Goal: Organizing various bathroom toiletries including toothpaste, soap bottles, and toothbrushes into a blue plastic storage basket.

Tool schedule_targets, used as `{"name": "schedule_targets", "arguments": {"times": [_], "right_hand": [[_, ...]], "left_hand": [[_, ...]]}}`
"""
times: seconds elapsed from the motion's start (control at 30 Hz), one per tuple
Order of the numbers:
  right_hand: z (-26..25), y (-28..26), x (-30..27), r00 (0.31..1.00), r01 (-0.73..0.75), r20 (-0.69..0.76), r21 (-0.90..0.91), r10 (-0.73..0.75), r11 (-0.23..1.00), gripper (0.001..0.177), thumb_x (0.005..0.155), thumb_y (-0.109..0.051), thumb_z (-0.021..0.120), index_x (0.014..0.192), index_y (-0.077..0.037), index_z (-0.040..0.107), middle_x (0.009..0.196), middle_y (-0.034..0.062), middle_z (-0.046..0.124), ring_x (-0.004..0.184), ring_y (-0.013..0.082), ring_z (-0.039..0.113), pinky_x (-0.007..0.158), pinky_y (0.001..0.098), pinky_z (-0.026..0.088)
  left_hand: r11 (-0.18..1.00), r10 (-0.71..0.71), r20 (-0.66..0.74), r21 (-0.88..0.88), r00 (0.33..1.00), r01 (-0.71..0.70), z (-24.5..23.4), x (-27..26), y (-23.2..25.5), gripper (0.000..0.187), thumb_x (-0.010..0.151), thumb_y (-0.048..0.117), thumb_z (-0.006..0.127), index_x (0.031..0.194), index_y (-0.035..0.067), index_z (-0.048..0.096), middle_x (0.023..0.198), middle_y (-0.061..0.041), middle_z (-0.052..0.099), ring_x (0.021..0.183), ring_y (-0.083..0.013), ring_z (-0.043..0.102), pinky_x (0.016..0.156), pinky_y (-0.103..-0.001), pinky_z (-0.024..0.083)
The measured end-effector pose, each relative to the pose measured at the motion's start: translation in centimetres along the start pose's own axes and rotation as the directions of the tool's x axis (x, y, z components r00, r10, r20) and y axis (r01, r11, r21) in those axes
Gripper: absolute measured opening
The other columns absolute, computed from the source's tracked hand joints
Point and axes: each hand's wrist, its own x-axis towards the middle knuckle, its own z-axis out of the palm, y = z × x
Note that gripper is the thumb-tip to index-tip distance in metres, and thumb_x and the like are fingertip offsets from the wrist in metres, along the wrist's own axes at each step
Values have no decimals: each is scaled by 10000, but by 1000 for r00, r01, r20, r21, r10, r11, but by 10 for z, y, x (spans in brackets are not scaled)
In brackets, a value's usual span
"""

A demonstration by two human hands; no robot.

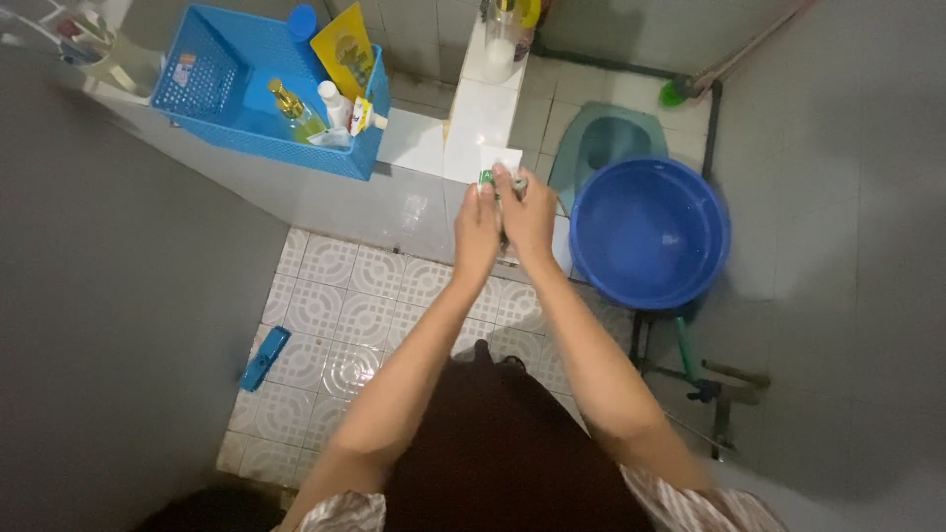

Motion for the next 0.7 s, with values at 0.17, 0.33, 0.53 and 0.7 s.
{"name": "schedule_targets", "arguments": {"times": [0.17,0.33,0.53,0.7], "right_hand": [[14,24,17,996,42,-86,36,-38,998,445,982,-413,711,723,-52,727,511,75,548,599,117,462,553,319,394],[19,15,-8,996,-64,72,50,61,997,427,1035,-405,629,1140,3,698,813,175,744,767,249,699,698,407,558],[25,28,-3,989,39,144,35,-44,999,402,1007,-417,683,1112,-31,641,869,187,681,845,334,710,708,458,553],[15,2,7,999,-50,19,136,48,989,570,1034,-397,649,559,-118,502,424,-27,415,450,77,348,469,218,295]], "left_hand": [[999,-44,79,17,996,42,-3,-20,28,297,1067,283,472,1270,69,506,1091,-288,653,1115,-481,621,952,-582,452],[998,-21,-58,56,998,24,-5,5,-19,289,1103,300,400,1097,72,579,957,-249,688,1000,-423,672,888,-540,486],[1000,-16,-137,14,990,18,-8,9,-16,390,1107,329,411,1033,48,672,1005,-245,718,1056,-383,682,956,-528,493],[997,-13,-107,74,994,21,-4,4,-30,403,1112,338,413,1079,44,687,952,-244,721,1005,-402,695,895,-533,509]]}}
